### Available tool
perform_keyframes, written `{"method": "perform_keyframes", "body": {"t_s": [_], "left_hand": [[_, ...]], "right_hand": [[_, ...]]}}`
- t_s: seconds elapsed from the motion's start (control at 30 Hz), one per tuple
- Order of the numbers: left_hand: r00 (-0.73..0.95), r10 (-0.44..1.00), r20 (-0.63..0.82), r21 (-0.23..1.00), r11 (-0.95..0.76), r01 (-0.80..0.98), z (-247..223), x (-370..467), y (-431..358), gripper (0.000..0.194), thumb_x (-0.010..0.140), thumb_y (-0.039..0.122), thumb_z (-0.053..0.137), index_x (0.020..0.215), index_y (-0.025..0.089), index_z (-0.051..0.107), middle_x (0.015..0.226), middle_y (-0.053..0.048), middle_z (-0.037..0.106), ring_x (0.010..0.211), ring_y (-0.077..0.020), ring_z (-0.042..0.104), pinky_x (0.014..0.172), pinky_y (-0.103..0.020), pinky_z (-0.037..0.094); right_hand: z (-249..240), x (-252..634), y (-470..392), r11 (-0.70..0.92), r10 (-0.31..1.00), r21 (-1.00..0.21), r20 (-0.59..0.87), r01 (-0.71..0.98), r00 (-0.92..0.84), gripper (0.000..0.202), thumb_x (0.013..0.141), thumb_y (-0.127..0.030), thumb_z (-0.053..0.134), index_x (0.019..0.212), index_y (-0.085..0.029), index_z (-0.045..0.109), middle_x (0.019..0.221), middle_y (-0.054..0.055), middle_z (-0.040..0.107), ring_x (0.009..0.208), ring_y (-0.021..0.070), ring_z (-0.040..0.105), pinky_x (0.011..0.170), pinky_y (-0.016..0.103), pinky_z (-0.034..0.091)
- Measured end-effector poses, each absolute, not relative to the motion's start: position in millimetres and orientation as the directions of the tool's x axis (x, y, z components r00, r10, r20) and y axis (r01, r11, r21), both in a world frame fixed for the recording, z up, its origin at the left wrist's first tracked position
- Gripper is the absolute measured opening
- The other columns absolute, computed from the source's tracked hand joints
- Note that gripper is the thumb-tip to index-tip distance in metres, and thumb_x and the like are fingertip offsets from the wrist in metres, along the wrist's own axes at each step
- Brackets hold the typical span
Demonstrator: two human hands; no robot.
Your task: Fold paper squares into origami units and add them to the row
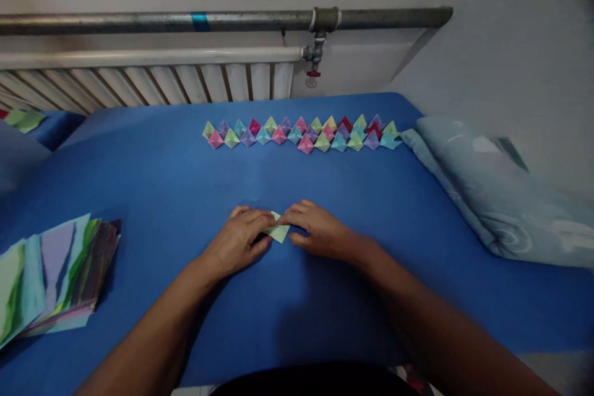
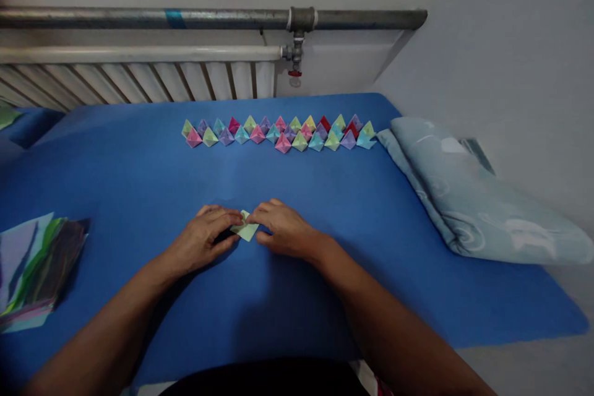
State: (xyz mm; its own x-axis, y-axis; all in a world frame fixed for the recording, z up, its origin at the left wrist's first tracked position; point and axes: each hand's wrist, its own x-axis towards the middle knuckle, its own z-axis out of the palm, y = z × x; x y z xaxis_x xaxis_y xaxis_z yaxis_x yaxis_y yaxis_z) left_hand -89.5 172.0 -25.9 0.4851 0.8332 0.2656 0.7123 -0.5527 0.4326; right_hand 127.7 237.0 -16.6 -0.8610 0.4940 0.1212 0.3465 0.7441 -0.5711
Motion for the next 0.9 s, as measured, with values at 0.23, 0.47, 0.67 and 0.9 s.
{"method": "perform_keyframes", "body": {"t_s": [0.23, 0.47, 0.67, 0.9], "left_hand": [[0.521, 0.806, 0.279, 0.420, -0.591, 0.689, -23.4, -90.8, 174.5, 0.012, 0.089, 0.018, 0.056, 0.100, 0.019, 0.058, 0.111, -0.007, 0.069, 0.103, -0.0198, 0.064, 0.092, -0.041, 0.043], [0.528, 0.784, 0.326, 0.385, -0.620, 0.683, -27.2, -91.3, 174.6, 0.012, 0.093, 0.022, 0.052, 0.099, 0.018, 0.061, 0.109, -0.008, 0.069, 0.100, -0.0193, 0.066, 0.089, -0.039, 0.047], [0.510, 0.796, 0.325, 0.375, -0.604, 0.704, -24.7, -89.1, 171.7, 0.015, 0.093, 0.024, 0.053, 0.102, 0.016, 0.063, 0.110, -0.010, 0.069, 0.101, -0.0206, 0.065, 0.089, -0.040, 0.050], [0.451, 0.819, 0.355, 0.334, -0.562, 0.757, -29.3, -83.6, 169.8, 0.015, 0.092, 0.022, 0.054, 0.102, 0.015, 0.063, 0.111, -0.012, 0.067, 0.099, -0.0221, 0.065, 0.086, -0.040, 0.053]], "right_hand": [[-19.3, 130.4, 239.6, 0.744, 0.490, -0.592, 0.167, 0.311, -0.855, 0.021, 0.082, -0.011, 0.055, 0.100, -0.018, 0.065, 0.096, 0.005, 0.068, 0.088, 0.0163, 0.058, 0.085, 0.033, 0.041], [-20.3, 132.4, 242.5, 0.732, 0.481, -0.626, 0.196, 0.268, -0.855, 0.013, 0.086, -0.013, 0.057, 0.095, -0.018, 0.065, 0.097, 0.005, 0.067, 0.089, 0.0154, 0.058, 0.086, 0.031, 0.041], [-20.8, 133.3, 243.8, 0.717, 0.482, -0.645, 0.182, 0.266, -0.857, 0.013, 0.093, -0.022, 0.052, 0.095, -0.019, 0.065, 0.095, 0.005, 0.066, 0.090, 0.0153, 0.058, 0.087, 0.033, 0.042], [-20.8, 132.2, 244.2, 0.711, 0.501, -0.643, 0.181, 0.283, -0.846, 0.021, 0.096, -0.025, 0.046, 0.092, -0.018, 0.066, 0.089, 0.005, 0.065, 0.085, 0.0151, 0.058, 0.085, 0.032, 0.042]]}}
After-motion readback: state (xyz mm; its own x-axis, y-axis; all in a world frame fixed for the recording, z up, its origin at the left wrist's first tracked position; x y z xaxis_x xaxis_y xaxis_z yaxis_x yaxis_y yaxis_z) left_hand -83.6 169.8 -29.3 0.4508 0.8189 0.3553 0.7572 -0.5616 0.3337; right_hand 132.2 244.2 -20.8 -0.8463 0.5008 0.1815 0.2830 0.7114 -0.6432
